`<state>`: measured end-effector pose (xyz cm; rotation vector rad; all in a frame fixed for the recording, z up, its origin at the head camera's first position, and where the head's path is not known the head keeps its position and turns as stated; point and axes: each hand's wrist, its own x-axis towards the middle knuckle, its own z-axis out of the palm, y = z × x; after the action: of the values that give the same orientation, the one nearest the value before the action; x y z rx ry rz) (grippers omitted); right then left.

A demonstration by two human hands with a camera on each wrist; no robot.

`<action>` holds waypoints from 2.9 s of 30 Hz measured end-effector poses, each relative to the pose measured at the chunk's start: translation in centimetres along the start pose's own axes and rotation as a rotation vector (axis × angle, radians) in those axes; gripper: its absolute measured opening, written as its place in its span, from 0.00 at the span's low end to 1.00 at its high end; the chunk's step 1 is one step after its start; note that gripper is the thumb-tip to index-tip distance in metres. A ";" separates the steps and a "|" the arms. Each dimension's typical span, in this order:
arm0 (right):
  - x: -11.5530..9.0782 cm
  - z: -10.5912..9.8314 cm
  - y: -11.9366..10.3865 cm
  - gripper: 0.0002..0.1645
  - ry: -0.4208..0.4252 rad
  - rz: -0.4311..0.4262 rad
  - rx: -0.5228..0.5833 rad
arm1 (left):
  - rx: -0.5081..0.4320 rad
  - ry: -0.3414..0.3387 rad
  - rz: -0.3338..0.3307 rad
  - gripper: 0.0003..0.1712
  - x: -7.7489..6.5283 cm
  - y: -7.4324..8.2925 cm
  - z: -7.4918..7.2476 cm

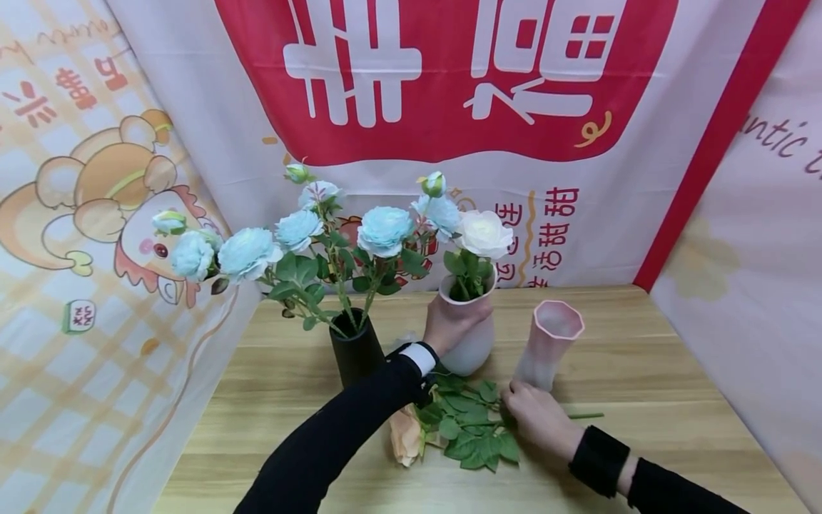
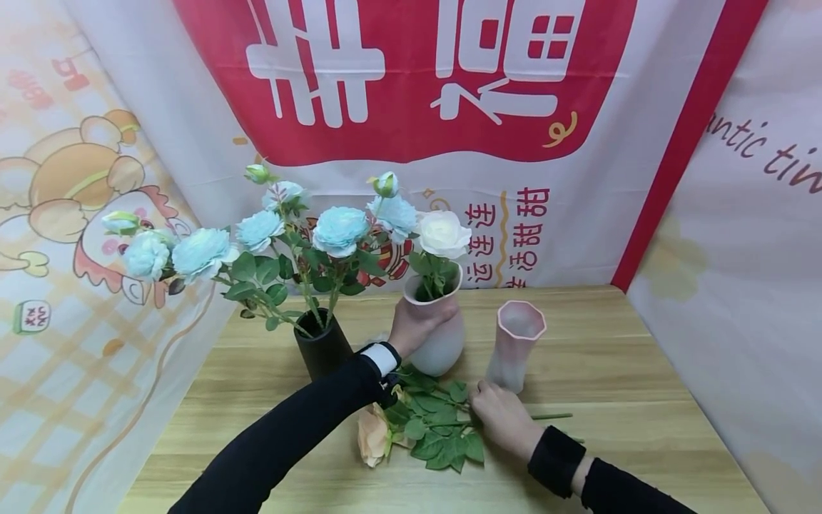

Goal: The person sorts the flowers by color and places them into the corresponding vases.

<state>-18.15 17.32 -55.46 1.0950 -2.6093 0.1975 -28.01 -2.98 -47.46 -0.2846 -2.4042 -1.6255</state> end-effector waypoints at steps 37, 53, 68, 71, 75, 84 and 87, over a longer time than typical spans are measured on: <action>0.3 -1.8 -0.2 0.10 -0.106 0.187 0.203 | -0.024 0.023 0.005 0.51 -0.1 0.0 0.1; -0.3 -4.6 0.8 0.19 0.016 0.073 -0.013 | -0.024 0.015 -0.006 0.51 -0.2 0.2 0.2; -1.1 -10.1 1.4 0.20 -0.070 0.087 -0.035 | -0.083 0.029 0.025 0.49 0.0 -0.2 0.4; -1.6 -11.1 1.7 0.17 -0.089 0.087 -0.015 | -0.058 0.027 0.020 0.50 0.0 -0.3 0.4; -2.3 -12.1 2.4 0.18 -0.113 0.077 -0.012 | -0.037 0.022 0.006 0.51 0.0 -0.3 0.3; -3.9 -13.1 3.3 0.24 -0.086 -0.003 -0.082 | -0.031 0.027 0.005 0.52 -0.2 -0.2 0.3; -4.4 -13.3 3.5 0.26 -0.067 -0.009 -0.111 | -0.037 0.026 0.005 0.52 -0.2 -0.2 0.3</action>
<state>-14.70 25.93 -44.38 1.0921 -2.6384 0.0145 -27.93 -2.78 -47.85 -0.2745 -2.3546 -1.6624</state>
